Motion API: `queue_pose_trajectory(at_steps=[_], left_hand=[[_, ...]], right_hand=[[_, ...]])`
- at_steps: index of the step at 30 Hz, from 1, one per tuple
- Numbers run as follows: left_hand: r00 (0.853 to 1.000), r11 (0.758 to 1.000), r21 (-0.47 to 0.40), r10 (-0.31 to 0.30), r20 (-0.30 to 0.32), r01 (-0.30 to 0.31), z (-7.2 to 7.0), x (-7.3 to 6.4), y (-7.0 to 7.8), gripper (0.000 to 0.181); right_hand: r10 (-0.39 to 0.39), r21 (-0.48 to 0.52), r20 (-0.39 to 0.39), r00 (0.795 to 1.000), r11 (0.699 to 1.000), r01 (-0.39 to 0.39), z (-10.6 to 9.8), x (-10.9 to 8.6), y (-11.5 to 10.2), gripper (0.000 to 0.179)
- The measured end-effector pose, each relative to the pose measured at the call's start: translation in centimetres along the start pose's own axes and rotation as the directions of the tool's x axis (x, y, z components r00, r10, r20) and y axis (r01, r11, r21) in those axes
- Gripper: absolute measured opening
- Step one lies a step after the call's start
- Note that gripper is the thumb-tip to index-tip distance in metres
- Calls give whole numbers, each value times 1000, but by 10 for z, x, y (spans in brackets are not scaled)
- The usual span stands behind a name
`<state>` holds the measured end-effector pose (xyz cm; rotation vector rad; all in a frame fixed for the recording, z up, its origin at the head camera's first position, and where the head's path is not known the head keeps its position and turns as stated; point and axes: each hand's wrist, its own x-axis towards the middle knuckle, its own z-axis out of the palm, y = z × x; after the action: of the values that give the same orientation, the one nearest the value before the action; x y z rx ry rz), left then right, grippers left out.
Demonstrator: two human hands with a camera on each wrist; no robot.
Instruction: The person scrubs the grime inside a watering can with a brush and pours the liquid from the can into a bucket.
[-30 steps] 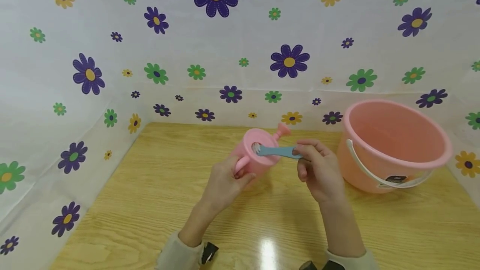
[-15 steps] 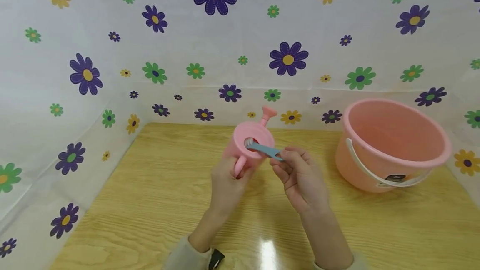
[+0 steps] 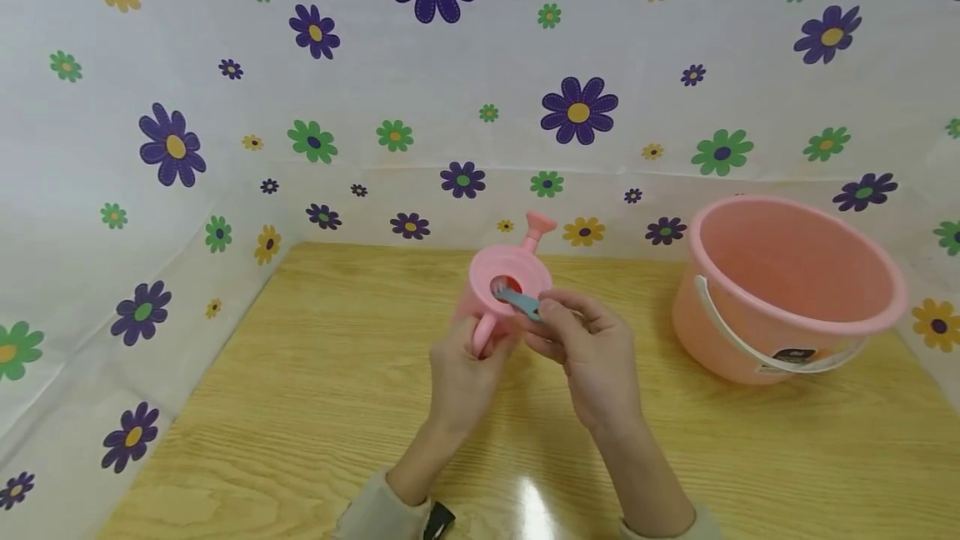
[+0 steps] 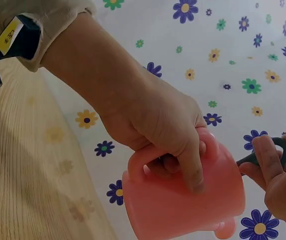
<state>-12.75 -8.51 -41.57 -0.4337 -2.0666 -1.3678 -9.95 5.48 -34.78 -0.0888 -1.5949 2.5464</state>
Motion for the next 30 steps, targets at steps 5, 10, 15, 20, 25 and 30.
queue_pose_trajectory(at_steps=[5, 10, 15, 20, 25, 30], left_hand=[[1000, 1000, -3, 4, -11, -4, -2, 2, 0, 36], [999, 999, 18, 28, -32, -27, -3, 3, 0, 37], [998, 999, -6, 53, -25, -53, -2, 4, 1, 38], [998, 998, -15, 66, -12, -66, 0, 7, 1, 40], [994, 994, -7, 105, 1, -105, -1, 8, 1, 40], [994, 994, -22, 111, 4, -111, 0, 9, 2, 42]], right_hand=[[-121, -150, 55, 991, 980, 128, 2, -3, 3, 20], [-255, -243, 132, 958, 929, 280, 4, -6, 4, 27], [-544, -434, 237, 805, 682, 589, -1, 1, 6, 19], [-784, -570, 356, 509, 250, 783, -4, 20, 0, 13], [-788, -582, 519, 331, -42, 812, 2, 35, -4, 15], [-713, -564, 639, 288, -180, 806, 9, 44, -5, 15]])
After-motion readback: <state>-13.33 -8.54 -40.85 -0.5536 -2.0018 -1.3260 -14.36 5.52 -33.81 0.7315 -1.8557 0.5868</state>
